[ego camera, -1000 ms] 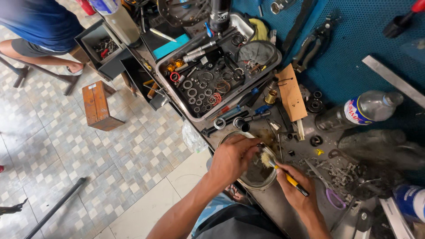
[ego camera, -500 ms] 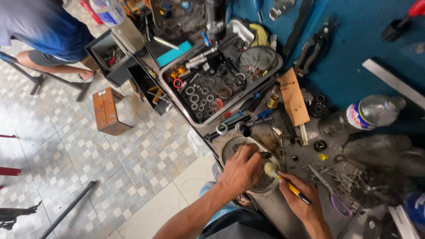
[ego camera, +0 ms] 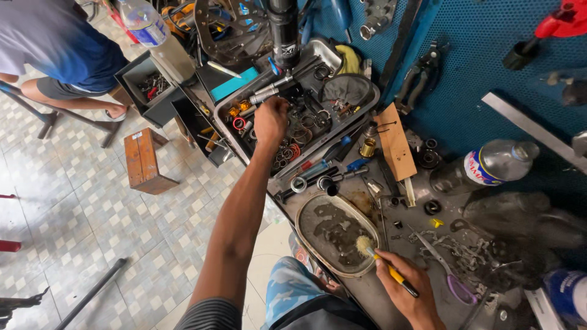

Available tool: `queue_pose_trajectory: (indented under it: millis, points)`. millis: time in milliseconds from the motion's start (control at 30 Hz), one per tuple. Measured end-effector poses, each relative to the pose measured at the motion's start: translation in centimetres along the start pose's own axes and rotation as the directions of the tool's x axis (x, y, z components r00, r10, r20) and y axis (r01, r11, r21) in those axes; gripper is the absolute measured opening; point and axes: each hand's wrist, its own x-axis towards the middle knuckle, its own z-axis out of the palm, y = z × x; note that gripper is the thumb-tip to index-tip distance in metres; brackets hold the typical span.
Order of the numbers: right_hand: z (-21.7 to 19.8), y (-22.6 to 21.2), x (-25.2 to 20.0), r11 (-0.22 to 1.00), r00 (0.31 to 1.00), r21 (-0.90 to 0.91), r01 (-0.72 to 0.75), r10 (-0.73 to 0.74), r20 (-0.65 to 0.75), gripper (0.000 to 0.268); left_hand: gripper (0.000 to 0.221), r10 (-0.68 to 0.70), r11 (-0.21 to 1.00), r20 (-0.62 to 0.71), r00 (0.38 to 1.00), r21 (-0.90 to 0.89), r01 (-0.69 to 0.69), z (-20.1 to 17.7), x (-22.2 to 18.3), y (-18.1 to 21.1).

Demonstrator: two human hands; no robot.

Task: The person cleans and maintains small bicycle components using a brush and a cleaning solution in a tray.

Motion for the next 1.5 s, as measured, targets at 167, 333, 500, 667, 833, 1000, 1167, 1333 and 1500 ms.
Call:
queue_pose_trajectory:
  millis: [167,333,500,667,833,1000,1167,1333,1500]
  points:
    - [0.2,0.4,-0.3,1.000,1.000,0.003,0.009,-0.009,0.020,0.033,0.017,-0.205,0.977,0.016,0.979,0.059,0.204,2.6,2.3,-1.7]
    - [0.3,0.1,-0.5,0.998,0.998,-0.013,0.056,-0.056,-0.025,0.032,0.019,-0.163,0.982,-0.016,0.986,0.094,0.164,2.6,2.2,-1.5]
    - [0.2,-0.6,-0.2,0.988,0.987,-0.005,0.157,-0.158,-0.030,0.029,0.020,0.291,0.956,-0.130,0.948,-0.006,-0.294,-0.7,-1.9,0.8]
    - [0.1,-1.3,0.8,0.966,0.964,-0.022,0.259,-0.260,-0.051,0.030,0.035,0.584,0.801,0.302,0.753,-0.064,-0.595,-2.9,-18.5,0.8]
    - [-0.3,-2.8,1.2,0.953,0.956,-0.105,0.285,-0.290,-0.031,0.028,0.072,0.472,0.729,0.639,0.607,0.104,-0.676,-2.7,-26.3,0.5]
    - [-0.2,-3.6,0.7,0.896,0.899,-0.098,0.434,-0.438,-0.023,0.027,0.096,0.276,0.765,0.768,0.578,0.189,-0.616,-3.2,-26.9,0.4]
    - [0.1,-3.7,0.1,0.892,0.898,-0.108,0.438,-0.441,-0.003,0.029,0.051,0.268,0.764,0.778,0.569,0.188,-0.617,-2.4,-28.1,-1.4]
    - [0.2,-3.5,-0.3,0.889,0.894,-0.113,0.444,-0.448,-0.012,0.025,0.043,0.359,0.779,0.704,0.612,0.136,-0.613,-2.4,-28.7,-2.6]
    - [0.0,-3.0,-0.5,0.883,0.888,-0.113,0.456,-0.459,-0.006,0.026,0.037,0.248,0.749,0.772,0.585,0.231,-0.622,-1.5,-28.1,-2.9]
